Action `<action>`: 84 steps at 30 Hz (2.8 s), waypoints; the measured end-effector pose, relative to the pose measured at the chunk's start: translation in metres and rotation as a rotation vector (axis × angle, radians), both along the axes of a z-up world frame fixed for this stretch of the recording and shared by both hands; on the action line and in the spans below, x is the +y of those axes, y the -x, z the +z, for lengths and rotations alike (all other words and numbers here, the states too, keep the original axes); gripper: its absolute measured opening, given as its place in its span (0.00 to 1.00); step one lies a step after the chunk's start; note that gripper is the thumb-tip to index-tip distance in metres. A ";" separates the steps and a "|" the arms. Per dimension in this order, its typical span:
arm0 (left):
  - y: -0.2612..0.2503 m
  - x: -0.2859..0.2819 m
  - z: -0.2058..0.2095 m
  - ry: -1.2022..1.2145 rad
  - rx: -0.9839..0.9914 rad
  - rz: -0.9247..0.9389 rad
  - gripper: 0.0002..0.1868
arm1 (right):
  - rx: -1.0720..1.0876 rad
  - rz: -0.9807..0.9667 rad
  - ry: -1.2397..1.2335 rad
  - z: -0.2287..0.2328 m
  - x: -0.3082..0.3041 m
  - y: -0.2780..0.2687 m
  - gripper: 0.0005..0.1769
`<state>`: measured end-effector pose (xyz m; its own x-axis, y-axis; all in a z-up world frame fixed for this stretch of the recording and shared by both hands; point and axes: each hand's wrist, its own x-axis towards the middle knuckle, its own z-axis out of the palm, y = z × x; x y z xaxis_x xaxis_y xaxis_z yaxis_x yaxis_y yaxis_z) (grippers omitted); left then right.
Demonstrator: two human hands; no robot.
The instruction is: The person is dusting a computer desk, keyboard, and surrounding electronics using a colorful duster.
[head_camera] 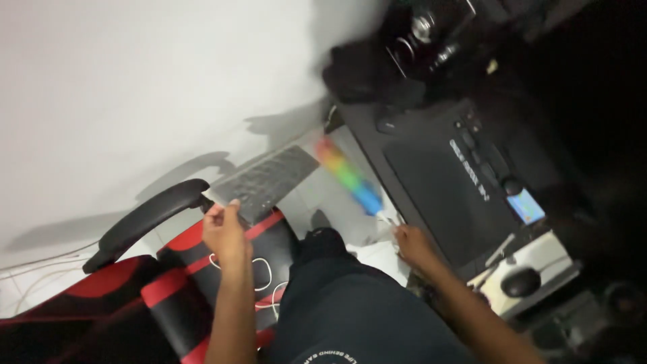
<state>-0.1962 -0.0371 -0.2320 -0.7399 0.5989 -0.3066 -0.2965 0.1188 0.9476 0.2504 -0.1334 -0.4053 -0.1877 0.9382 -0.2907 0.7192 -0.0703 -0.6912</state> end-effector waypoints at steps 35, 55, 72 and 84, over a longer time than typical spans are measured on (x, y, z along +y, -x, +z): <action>-0.035 -0.129 0.061 -0.174 0.054 0.558 0.14 | -0.126 0.216 -0.111 -0.083 0.099 -0.059 0.17; -0.007 -0.298 0.029 -0.267 -0.151 0.441 0.14 | 0.004 0.239 -0.344 0.109 -0.022 0.068 0.13; 0.005 -0.312 0.052 -0.338 -0.158 0.314 0.13 | -0.032 0.475 -0.397 0.142 -0.102 0.068 0.18; 0.006 -0.303 0.062 -0.381 -0.286 0.333 0.10 | -0.380 0.105 -0.195 0.059 -0.038 -0.002 0.18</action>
